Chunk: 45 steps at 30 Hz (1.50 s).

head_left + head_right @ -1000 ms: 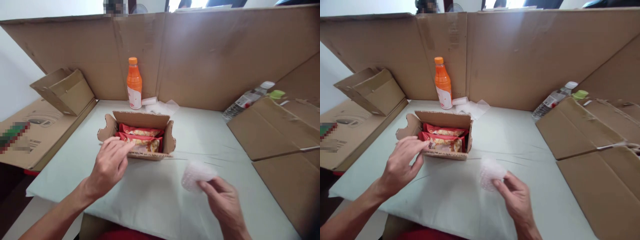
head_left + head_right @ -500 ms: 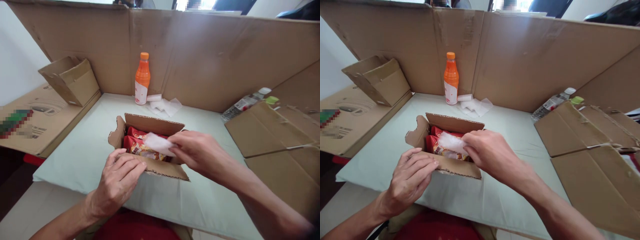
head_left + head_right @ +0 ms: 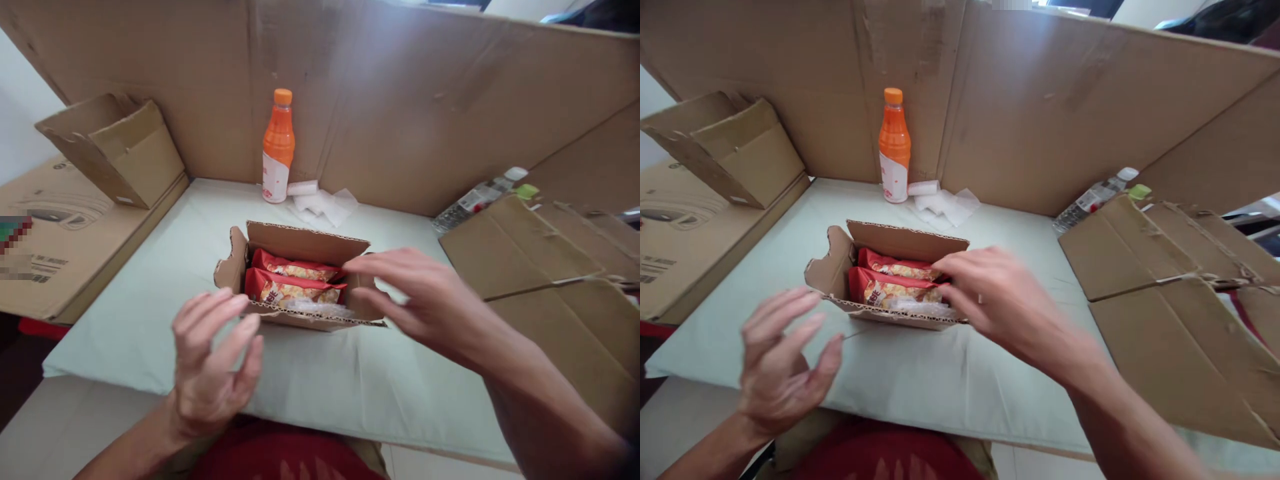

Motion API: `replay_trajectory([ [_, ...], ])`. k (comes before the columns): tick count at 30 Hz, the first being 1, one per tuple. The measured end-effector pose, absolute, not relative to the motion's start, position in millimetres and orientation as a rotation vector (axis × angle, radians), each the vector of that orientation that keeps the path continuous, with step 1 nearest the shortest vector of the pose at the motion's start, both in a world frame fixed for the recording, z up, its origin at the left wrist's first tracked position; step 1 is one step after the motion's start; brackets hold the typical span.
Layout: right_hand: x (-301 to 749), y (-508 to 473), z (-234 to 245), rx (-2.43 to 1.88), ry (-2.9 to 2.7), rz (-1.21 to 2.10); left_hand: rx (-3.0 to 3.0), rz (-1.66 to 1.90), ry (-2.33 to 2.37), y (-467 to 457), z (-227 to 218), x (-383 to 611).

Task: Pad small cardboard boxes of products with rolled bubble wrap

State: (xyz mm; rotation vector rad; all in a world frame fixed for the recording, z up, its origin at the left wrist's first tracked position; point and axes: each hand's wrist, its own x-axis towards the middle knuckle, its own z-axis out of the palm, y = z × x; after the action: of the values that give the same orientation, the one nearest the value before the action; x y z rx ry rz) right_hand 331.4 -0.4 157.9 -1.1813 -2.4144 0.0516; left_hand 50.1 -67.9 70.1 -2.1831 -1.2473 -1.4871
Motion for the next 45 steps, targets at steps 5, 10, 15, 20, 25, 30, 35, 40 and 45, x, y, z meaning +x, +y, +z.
replay_trajectory([
  [5,391,-52,112,-1.564,-1.824,0.124,-1.904,-1.963,-1.828,-65,23,27],
  [10,354,-54,22,-1.533,-1.936,0.560,-1.930,-2.199,-2.717,-58,-18,25],
  [15,328,-22,11,-1.528,-1.789,0.608,-2.011,-2.323,-2.641,-27,-9,50],
  [20,385,-40,8,-1.702,-1.501,0.514,-2.454,-2.392,-2.464,1,-3,113],
  [25,437,-89,-15,-1.838,-1.335,0.377,-2.847,-1.927,-2.279,21,-11,163],
  [30,463,-97,-26,-1.768,-1.273,0.314,-2.945,-1.898,-2.282,63,-10,208],
  [35,498,-82,-30,-1.739,-1.200,0.338,-3.046,-2.036,-2.274,107,-18,273],
  [40,541,-57,-40,-1.671,-1.200,0.333,-3.134,-2.216,-2.131,133,-30,351],
  [45,575,-35,-53,-1.661,-1.229,0.313,-3.499,-2.187,-1.791,144,-41,418],
])
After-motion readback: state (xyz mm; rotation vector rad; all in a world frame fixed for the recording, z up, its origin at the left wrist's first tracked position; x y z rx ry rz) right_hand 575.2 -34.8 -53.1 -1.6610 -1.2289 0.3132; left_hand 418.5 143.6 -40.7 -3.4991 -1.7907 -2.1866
